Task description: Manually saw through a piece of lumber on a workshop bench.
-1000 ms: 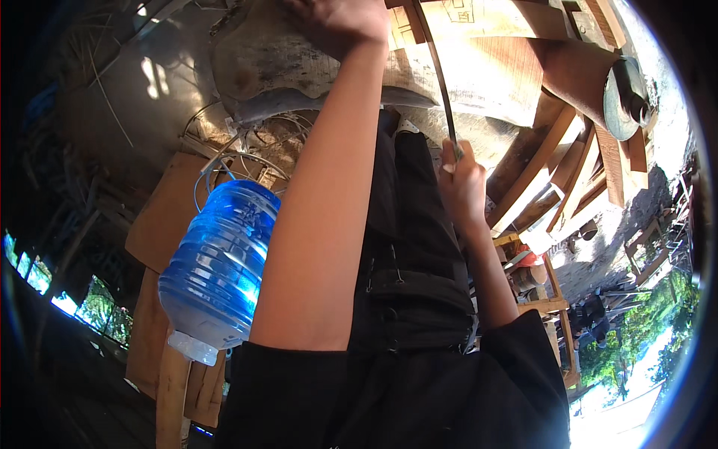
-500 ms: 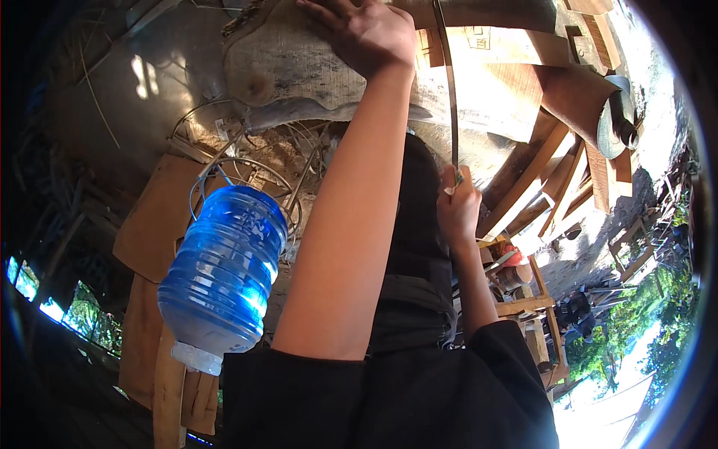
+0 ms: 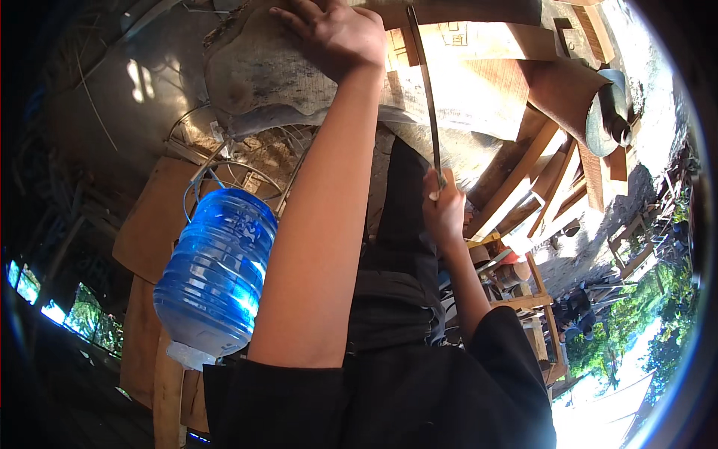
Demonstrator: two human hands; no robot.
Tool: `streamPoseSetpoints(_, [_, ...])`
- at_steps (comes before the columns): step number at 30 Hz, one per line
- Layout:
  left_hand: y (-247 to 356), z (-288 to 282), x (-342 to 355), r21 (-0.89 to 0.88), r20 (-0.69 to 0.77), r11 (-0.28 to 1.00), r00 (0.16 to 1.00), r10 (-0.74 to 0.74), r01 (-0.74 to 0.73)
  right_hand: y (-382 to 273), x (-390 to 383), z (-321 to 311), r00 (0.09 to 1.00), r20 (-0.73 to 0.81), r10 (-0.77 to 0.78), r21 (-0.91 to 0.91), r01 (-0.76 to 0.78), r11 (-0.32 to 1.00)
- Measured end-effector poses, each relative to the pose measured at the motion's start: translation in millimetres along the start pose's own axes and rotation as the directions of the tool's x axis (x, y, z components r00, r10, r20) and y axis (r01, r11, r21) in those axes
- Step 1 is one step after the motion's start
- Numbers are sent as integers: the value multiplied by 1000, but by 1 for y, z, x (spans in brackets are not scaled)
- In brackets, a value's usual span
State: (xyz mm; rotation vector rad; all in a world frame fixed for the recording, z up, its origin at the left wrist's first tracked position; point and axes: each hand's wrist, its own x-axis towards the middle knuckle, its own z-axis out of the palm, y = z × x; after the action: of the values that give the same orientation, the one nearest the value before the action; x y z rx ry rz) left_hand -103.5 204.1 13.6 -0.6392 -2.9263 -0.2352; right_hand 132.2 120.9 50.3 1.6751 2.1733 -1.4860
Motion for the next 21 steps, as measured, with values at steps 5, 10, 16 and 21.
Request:
streamPoseSetpoints(5, [7, -7, 1, -23, 2, 1000, 1000, 21, -21, 27, -67, -31, 986, 4, 167, 125, -166, 978])
streamPoseSetpoints(10, [10, 2, -2, -9, -23, 999, 998, 52, -52, 6, -35, -40, 978, -187, 91, 96, -74, 993])
streamPoseSetpoints(16, [12, 5, -8, -21, -1, 999, 1000, 24, -24, 5, 29, -32, 929, -370, -6, 170, 74, 983])
streamPoseSetpoints(21, [6, -3, -3, 3, 4, 1000, 1000, 7, -7, -9, 37, -30, 969, -230, 91, 156, -56, 986])
